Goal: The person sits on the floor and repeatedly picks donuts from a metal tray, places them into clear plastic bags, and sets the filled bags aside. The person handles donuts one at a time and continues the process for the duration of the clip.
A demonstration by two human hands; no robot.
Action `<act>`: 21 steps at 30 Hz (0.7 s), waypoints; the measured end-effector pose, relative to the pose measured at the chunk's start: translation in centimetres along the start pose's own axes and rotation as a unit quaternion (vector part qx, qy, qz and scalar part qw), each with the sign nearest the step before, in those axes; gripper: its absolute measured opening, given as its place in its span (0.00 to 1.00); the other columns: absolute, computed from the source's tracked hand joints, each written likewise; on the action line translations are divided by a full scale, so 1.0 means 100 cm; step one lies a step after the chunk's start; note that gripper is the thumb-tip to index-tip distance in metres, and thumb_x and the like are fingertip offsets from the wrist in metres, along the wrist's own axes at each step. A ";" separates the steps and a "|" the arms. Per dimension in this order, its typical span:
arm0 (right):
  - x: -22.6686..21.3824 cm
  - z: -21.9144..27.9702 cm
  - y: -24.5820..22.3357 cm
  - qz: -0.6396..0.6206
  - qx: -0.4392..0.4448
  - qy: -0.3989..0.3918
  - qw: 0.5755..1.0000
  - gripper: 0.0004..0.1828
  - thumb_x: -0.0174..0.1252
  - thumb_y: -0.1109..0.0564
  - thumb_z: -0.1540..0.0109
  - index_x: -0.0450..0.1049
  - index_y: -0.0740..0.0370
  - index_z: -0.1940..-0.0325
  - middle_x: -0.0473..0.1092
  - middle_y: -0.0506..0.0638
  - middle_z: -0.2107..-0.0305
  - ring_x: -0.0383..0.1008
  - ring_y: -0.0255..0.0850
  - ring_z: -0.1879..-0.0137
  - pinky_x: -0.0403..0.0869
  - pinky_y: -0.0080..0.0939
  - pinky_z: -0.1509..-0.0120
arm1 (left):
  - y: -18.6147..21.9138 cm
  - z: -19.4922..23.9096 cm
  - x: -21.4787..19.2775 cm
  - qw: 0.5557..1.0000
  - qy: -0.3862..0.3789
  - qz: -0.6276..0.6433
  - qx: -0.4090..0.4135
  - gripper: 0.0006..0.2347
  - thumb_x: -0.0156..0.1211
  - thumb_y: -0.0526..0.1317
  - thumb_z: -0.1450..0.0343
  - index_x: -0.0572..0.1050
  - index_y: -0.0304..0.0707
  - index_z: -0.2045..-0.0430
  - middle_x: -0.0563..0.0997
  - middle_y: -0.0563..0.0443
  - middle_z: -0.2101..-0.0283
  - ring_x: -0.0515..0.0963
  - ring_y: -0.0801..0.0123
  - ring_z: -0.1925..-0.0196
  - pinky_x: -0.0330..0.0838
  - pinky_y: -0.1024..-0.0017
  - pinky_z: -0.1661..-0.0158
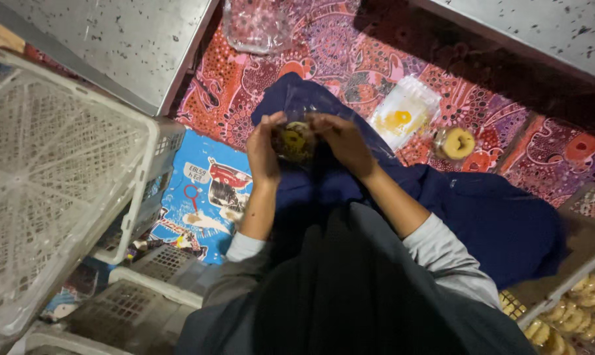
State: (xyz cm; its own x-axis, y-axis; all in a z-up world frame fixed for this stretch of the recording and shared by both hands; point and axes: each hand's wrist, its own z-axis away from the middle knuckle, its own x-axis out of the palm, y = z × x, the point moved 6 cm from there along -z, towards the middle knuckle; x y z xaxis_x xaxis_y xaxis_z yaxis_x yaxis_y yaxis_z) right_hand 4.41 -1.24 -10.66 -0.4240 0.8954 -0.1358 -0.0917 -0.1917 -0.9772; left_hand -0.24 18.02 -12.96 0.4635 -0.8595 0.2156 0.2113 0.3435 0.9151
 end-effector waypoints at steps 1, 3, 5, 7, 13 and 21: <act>-0.002 0.002 -0.006 0.052 0.004 0.017 0.999 0.15 0.51 0.52 0.28 0.79 0.62 0.46 0.78 0.52 0.62 0.78 0.39 0.57 0.73 0.40 0.51 | -0.008 -0.003 -0.002 0.999 -0.013 0.049 -0.018 0.18 0.53 0.46 0.20 0.81 0.25 0.53 0.83 0.44 0.55 0.80 0.64 0.53 0.73 0.68 0.46; -0.006 0.001 -0.027 0.095 -0.027 0.050 0.994 0.15 0.51 0.53 0.28 0.81 0.62 0.50 0.78 0.54 0.63 0.79 0.43 0.58 0.74 0.42 0.52 | -0.013 -0.008 -0.001 0.998 -0.018 0.056 -0.037 0.12 0.58 0.39 0.24 0.81 0.27 0.57 0.84 0.45 0.57 0.82 0.66 0.55 0.76 0.69 0.49; -0.013 -0.005 -0.053 0.076 -0.095 0.082 0.989 0.14 0.51 0.54 0.27 0.80 0.63 0.53 0.78 0.56 0.61 0.80 0.45 0.55 0.76 0.42 0.48 | 0.000 -0.013 0.012 0.998 -0.045 0.053 -0.002 0.07 0.60 0.34 0.26 0.81 0.29 0.61 0.83 0.47 0.60 0.82 0.68 0.58 0.77 0.71 0.52; -0.020 -0.005 -0.079 0.107 -0.208 0.138 0.962 0.14 0.47 0.57 0.26 0.80 0.63 0.50 0.77 0.56 0.57 0.78 0.48 0.50 0.75 0.45 0.44 | 0.022 -0.011 0.024 0.992 -0.087 0.037 0.078 0.03 0.59 0.31 0.27 0.79 0.32 0.65 0.81 0.50 0.63 0.79 0.71 0.61 0.75 0.74 0.55; -0.031 -0.004 -0.060 0.142 -0.143 0.229 0.952 0.13 0.63 0.53 0.35 0.77 0.66 0.68 0.72 0.57 0.70 0.75 0.49 0.61 0.73 0.45 0.54 | 0.043 0.026 0.037 0.993 0.041 0.011 0.106 0.08 0.50 0.35 0.22 0.69 0.40 0.74 0.66 0.57 0.77 0.64 0.77 0.78 0.59 0.77 0.75; -0.080 0.049 0.100 -0.069 0.036 0.213 0.974 0.21 0.53 0.47 0.30 0.69 0.64 0.40 0.74 0.50 0.52 0.77 0.38 0.52 0.75 0.38 0.44 | 0.017 0.059 0.106 0.887 -0.081 -0.331 0.311 0.02 0.58 0.28 0.30 0.76 0.31 0.68 0.78 0.43 0.63 0.80 0.57 0.62 0.74 0.66 0.61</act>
State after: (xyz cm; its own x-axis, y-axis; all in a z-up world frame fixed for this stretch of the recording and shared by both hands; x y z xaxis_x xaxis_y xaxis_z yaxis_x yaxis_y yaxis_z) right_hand 2.45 -12.34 -18.55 0.0088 0.9972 -0.0741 -0.1918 -0.0711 -0.9789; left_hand -0.08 7.26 -7.10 0.2743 -0.8558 -0.4385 -0.1477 -0.4881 0.8602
